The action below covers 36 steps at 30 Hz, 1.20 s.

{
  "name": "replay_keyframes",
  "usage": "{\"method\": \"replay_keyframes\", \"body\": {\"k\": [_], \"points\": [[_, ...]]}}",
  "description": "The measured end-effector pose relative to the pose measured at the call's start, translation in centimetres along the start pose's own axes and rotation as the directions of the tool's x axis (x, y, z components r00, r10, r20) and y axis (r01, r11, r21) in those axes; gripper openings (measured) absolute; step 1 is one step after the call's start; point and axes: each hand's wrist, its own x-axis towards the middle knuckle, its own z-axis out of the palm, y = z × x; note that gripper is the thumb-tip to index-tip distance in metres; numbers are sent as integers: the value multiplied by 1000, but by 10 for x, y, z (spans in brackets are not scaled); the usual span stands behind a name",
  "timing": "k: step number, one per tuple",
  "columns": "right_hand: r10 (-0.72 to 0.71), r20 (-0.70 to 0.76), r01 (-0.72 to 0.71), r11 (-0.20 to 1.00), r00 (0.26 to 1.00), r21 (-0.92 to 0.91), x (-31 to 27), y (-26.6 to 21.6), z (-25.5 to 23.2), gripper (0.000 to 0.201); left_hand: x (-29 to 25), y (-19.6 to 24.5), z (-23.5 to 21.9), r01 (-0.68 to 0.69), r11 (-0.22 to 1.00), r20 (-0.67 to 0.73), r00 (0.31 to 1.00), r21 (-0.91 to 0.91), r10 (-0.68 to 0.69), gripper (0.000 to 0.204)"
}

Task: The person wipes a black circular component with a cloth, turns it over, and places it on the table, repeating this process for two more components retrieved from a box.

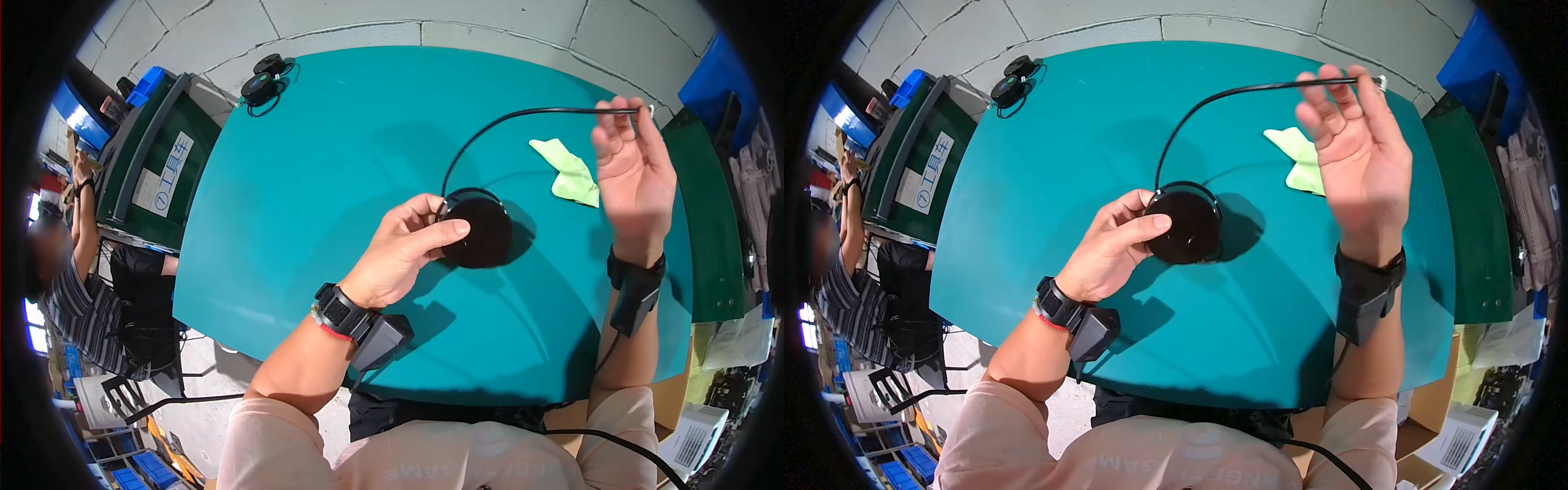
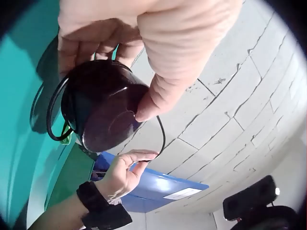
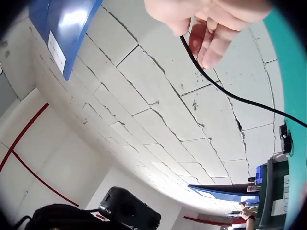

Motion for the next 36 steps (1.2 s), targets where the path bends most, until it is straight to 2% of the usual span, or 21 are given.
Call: {"method": "replay_keyframes", "body": {"k": [2,3,5,6,7,9,10,11,12,15,16,18,19,21,22,23,26,28,29,33,36], "points": [[-48,46,63,913,998,-404,-5,5,6,19,1,2,0,-52,999,-53,997,3,52,24],[-50,47,64,914,998,-401,-6,10,8,19,0,4,1,-53,999,-54,997,6,53,24],[-261,79,211,530,962,-821,-6,21,6,20,-1,10,5,-123,990,-132,985,-68,114,30],[-267,132,244,445,955,-862,-6,24,1,23,-1,11,6,-150,984,-184,974,-95,131,35],[-269,133,246,446,954,-861,-6,25,0,23,0,11,5,-151,984,-183,974,-92,132,35],[14,-6,-10,300,1000,-954,-9,27,0,29,3,10,2,-185,971,-221,964,-151,150,37],[14,-6,-10,300,1000,-954,-10,30,-1,29,3,11,1,-185,971,-220,964,-151,150,37],[230,-120,-184,283,966,-941,-11,33,-2,31,3,13,0,-164,965,-153,979,-206,133,38],[434,-225,-348,228,872,-909,-13,37,-2,32,2,13,-1,-138,956,-85,989,-259,119,38],[552,-240,-383,160,799,-910,-19,56,-3,33,3,11,1,-124,946,-78,991,-300,105,36],[552,-239,-383,160,798,-910,-21,64,-7,33,1,12,5,-111,923,-53,994,-368,98,35],[564,-174,-441,380,807,-813,-27,83,-21,37,1,10,6,-71,916,-6,997,-394,75,34],[566,-173,-441,379,806,-814,-29,92,-29,37,1,8,5,-64,925,7,997,-374,72,34],[267,-181,-311,609,947,-730,-32,106,-31,36,1,8,4,-50,936,4,998,-350,55,34],[313,-244,-394,638,918,-662,-30,95,-31,29,1,9,4,-38,945,2,999,-324,41,34],[256,-285,-383,588,924,-712,-24,86,-25,22,1,8,3,-44,944,0,999,-327,47,34],[275,-322,-423,592,906,-686,-15,78,-40,18,4,7,0,-91,928,-12,996,-362,93,34],[417,-256,-459,515,872,-724,-21,81,-28,19,5,6,-1,-145,923,-67,989,-356,130,35],[417,-257,-459,516,872,-723,-24,84,-23,19,6,5,-2,-145,923,-67,989,-356,129,35],[473,-136,-443,632,870,-636,-29,88,-12,33,5,6,-3,-149,930,-98,988,-335,123,35],[318,-181,-364,744,930,-561,-28,82,-13,37,3,8,0,-137,936,-97,989,-324,111,34]]}}
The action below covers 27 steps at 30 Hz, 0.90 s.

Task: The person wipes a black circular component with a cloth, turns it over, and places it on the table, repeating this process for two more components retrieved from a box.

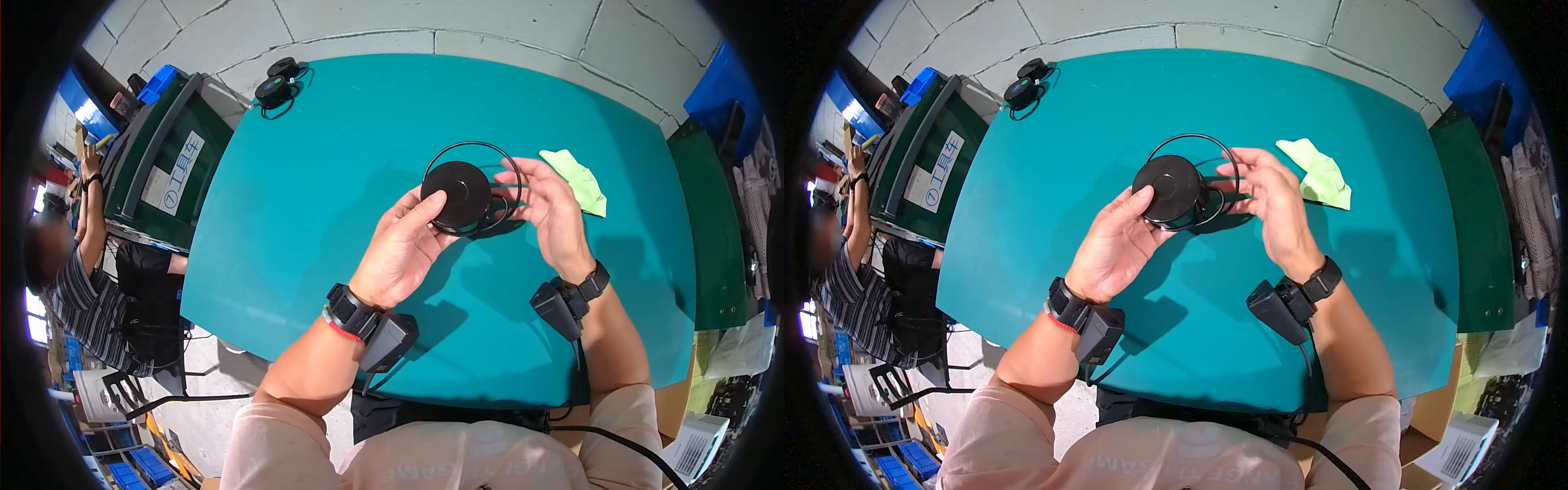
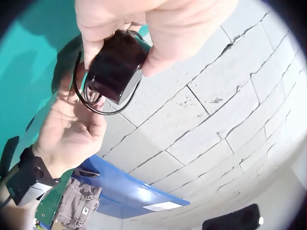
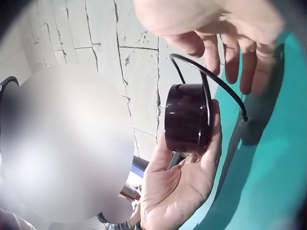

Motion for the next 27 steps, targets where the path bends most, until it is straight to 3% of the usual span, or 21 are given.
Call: {"method": "replay_keyframes", "body": {"k": [4,6,7,9,11,13,17,19,20,22,26,27], "points": [[-96,-97,73,973,991,-220,-1,-9,4,33,0,0,1,7,1000,-4,1000,9,-7,34],[-192,-4,149,776,981,-613,2,2,-4,28,0,1,1,0,1000,4,1000,9,0,34],[-191,-6,148,777,982,-612,3,6,-6,28,0,1,1,-6,1000,14,1000,10,6,34],[43,32,-27,917,999,-399,4,10,-7,24,-2,3,4,-4,1000,28,1000,17,3,35],[54,24,-42,931,998,-363,4,10,-6,26,-3,2,4,-4,1000,42,999,21,4,36],[108,121,-82,975,987,-205,3,12,-6,28,-2,0,4,1,999,29,1000,40,-2,38],[254,163,-249,967,953,-49,-1,-1,5,30,-1,-1,6,-29,997,-12,999,76,30,38],[279,253,-320,937,926,138,0,-6,9,30,0,0,3,-147,973,-30,988,179,155,41],[277,262,-320,937,924,138,-1,-4,10,30,0,0,2,-154,971,-34,986,183,163,41],[206,213,-190,977,955,-91,-4,4,14,31,0,-1,2,-195,896,-18,975,399,220,45],[172,140,-173,985,975,-10,-4,12,15,29,2,-3,-4,-191,829,-25,971,526,239,53],[165,150,-166,986,975,-6,-4,12,16,29,4,-5,-6,-256,697,-32,928,669,371,55]]}}
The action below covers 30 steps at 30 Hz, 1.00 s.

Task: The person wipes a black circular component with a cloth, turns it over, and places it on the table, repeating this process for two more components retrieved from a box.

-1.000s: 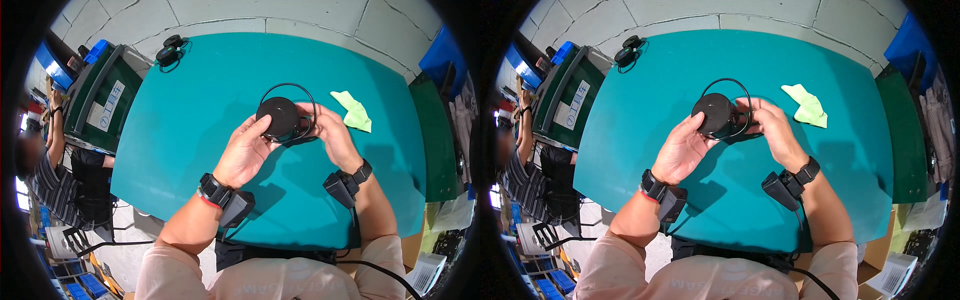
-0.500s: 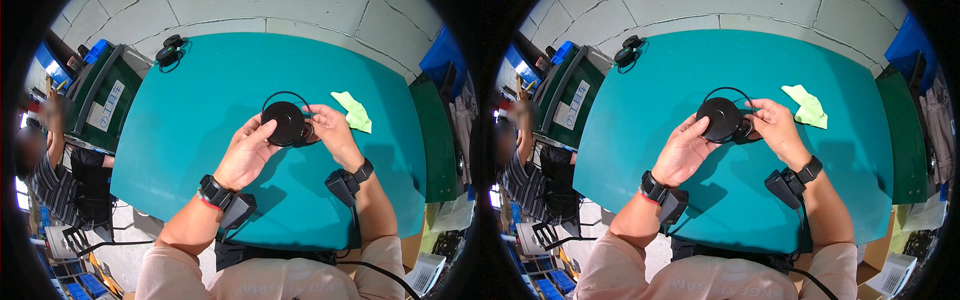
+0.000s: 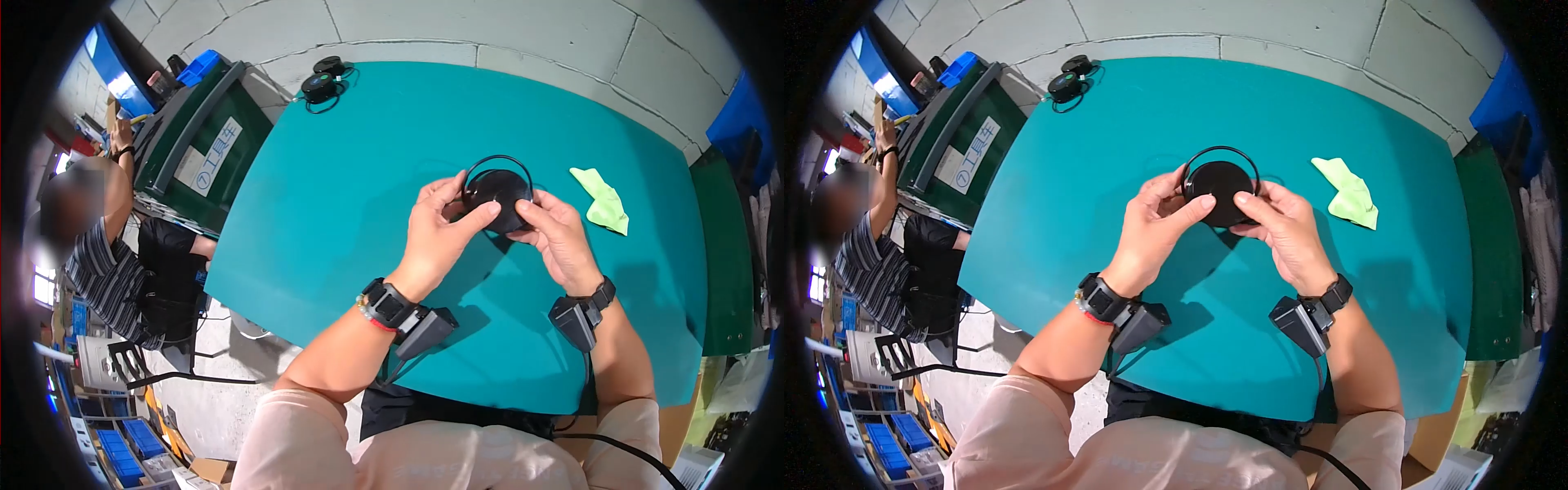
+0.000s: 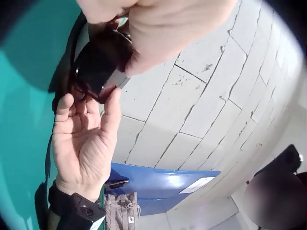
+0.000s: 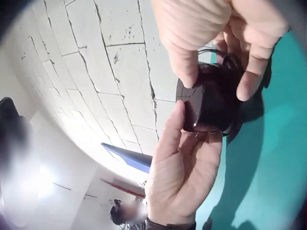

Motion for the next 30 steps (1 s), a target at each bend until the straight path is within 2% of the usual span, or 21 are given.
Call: {"method": "replay_keyframes", "body": {"k": [1,2,4,5,6,7,8,9,10,11,12,16,18,19,20,21,23,25,28,29,30], "points": [[-33,-18,34,998,999,57,0,0,1,28,0,-1,0,-98,979,-78,991,178,113,58],[-64,-39,68,991,997,112,-1,1,1,27,0,0,-1,-103,978,-82,989,183,119,58],[-71,-44,77,988,996,131,-3,3,2,27,0,5,-4,-170,772,-169,926,613,339,61],[-113,-53,120,983,992,141,-4,4,4,27,1,2,-3,-174,766,-170,923,619,347,61],[-155,-62,163,975,986,151,-6,4,6,28,2,-4,1,-38,941,-252,959,336,129,56],[-163,-54,169,973,985,154,-7,3,10,28,3,-6,1,111,994,-257,961,15,-104,52],[-177,-58,184,971,983,155,-8,3,14,28,2,2,0,104,994,-261,961,21,-95,52],[-189,-63,196,968,980,156,-10,3,18,29,0,13,-1,136,965,-37,988,-223,-148,46],[-194,-55,200,967,980,159,-10,3,18,29,0,20,-2,213,873,194,971,-439,-139,41],[-175,-58,181,976,983,117,-10,3,18,30,2,21,0,118,929,143,987,-350,-71,34],[-154,-64,159,984,986,77,-11,5,18,31,3,22,-2,116,932,140,988,-344,-72,34],[-73,25,73,997,997,29,-9,12,19,33,16,25,-36,284,892,91,959,-353,-269,32],[-222,-6,207,919,975,-335,-4,35,11,35,26,39,-67,210,939,-69,969,-274,-237,35],[-211,1,196,907,978,-374,-4,31,12,31,42,31,-96,182,949,-105,971,-259,-215,36],[-216,5,203,908,976,-367,-3,29,11,31,61,17,-136,162,977,-179,966,-141,-186,38],[-180,23,176,914,983,-365,-2,27,10,29,66,32,-148,168,976,-290,936,-135,-201,40],[-151,43,156,921,988,-356,0,26,10,27,107,7,-216,143,983,-437,882,-117,-180,40],[-114,46,123,920,992,-373,1,24,11,23,130,-6,-267,118,991,-502,854,-66,-135,41],[-57,8,56,939,998,-341,0,17,15,21,147,-2,-287,235,972,-688,710,27,-152,42],[-64,3,61,940,998,-337,-1,16,15,21,152,-2,-292,231,972,-683,715,33,-147,42],[-54,-10,48,940,998,-338,0,15,15,21,159,-4,-300,312,943,-710,690,117,-140,40]]}}
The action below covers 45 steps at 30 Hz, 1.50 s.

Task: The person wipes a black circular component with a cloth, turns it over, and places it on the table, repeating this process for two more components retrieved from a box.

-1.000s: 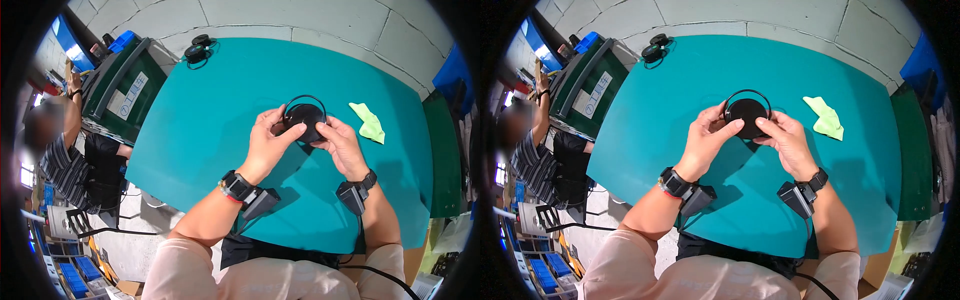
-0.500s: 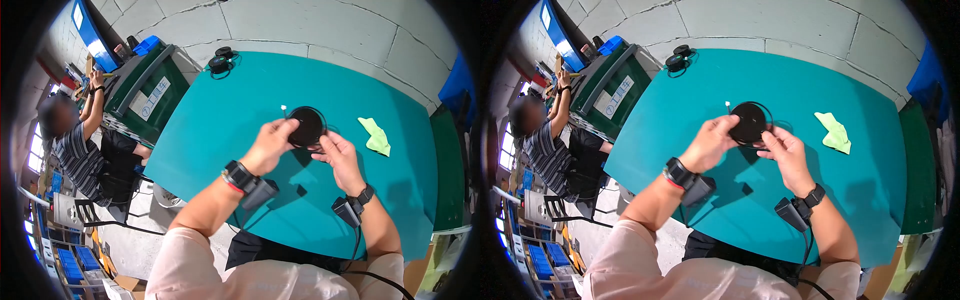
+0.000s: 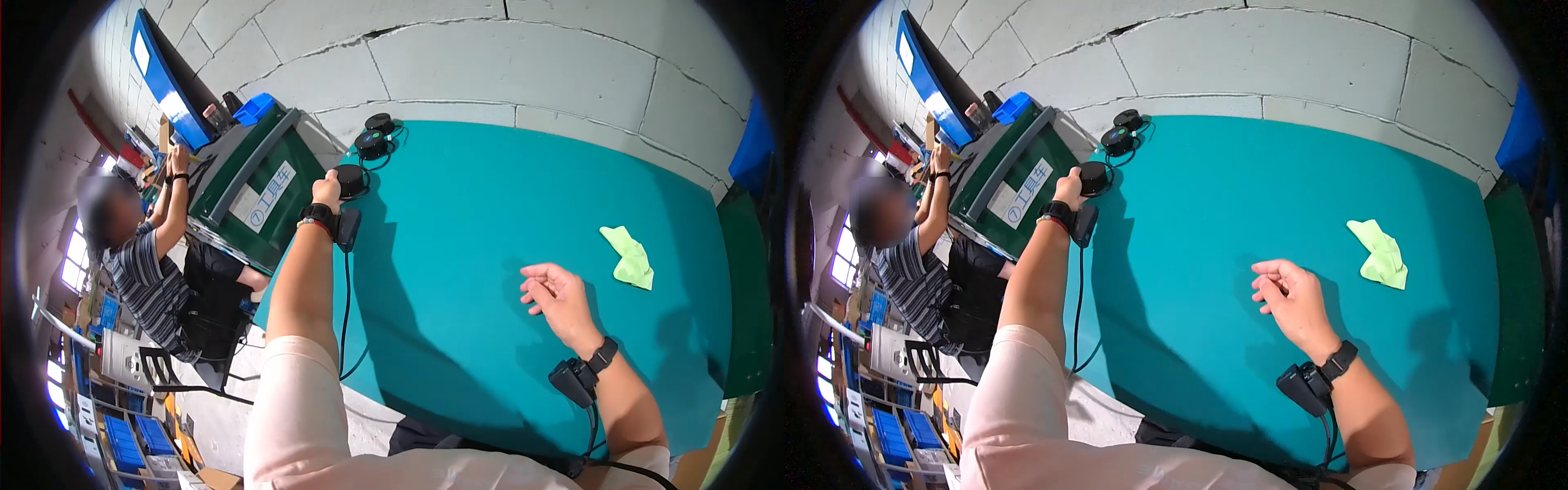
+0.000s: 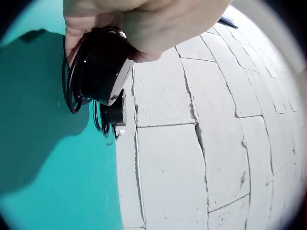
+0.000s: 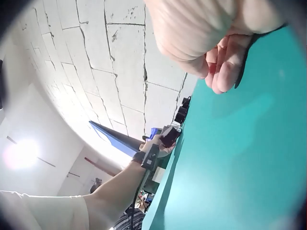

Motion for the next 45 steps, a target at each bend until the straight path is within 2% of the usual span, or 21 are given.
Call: {"method": "replay_keyframes", "body": {"k": [4,8,10,14,16,17,18,30,32,33,34,35,36,37,38,39,41,42,43,44,45], "points": [[34,-2,-34,999,999,5,2,-1,-1,19,30,-9,-1,-57,915,-115,987,400,112,39],[59,3,-59,998,998,30,2,-2,0,19,39,-7,-3,8,873,-142,987,487,70,41],[61,6,-61,997,998,35,2,-1,-1,19,-6,25,-4,-76,499,44,996,863,76,55],[49,13,-50,998,999,49,1,0,-2,18,-23,11,-12,-90,682,-80,974,725,213,79],[22,21,-22,999,1000,24,2,0,-1,18,-8,-15,-20,-405,730,194,912,550,360,102],[23,25,-23,999,999,26,2,1,0,18,-1,-20,-18,-463,683,217,882,565,419,103],[22,25,-23,999,999,23,2,1,-1,18,-22,-8,-11,-469,594,206,866,654,457,101],[43,31,-44,998,999,48,2,1,-2,18,-16,2,14,-394,611,196,910,687,366,100],[46,26,-47,998,999,51,2,1,-3,18,-57,15,25,-212,618,-65,917,757,394,100],[47,32,-48,998,998,49,2,1,-4,17,-62,16,24,-338,686,0,897,645,442,96],[46,28,-48,998,999,52,1,2,-3,17,-67,21,23,-443,842,219,894,308,391,90],[27,52,-30,998,998,55,3,6,-2,16,-103,33,32,-362,915,189,925,178,330,77],[12,54,-15,998,998,54,4,10,-2,16,-120,40,28,-197,966,485,837,-165,254,64],[-29,75,26,999,997,43,7,13,-2,16,-162,59,35,128,940,640,760,-315,111,55],[-59,89,57,998,994,22,9,17,-3,17,-199,69,46,370,856,739,674,-361,20,43],[-65,91,59,996,994,67,9,19,-2,17,-222,67,53,488,803,853,519,-341,46,35],[-112,90,108,993,990,52,8,17,-2,15,-279,56,68,401,888,873,487,-224,1,23],[-157,72,161,985,985,-67,10,19,-4,14,-298,41,74,395,899,918,397,-188,18,18],[-197,35,200,972,980,-121,6,14,-2,13,-319,29,79,408,904,921,388,-131,-42,16],[-422,-32,410,894,906,-181,12,28,2,11,-336,20,83,412,908,918,384,-79,-94,14],[-435,-21,406,856,900,-320,20,36,2,10,-346,8,88,418,908,941,315,-22,-122,14]]}}
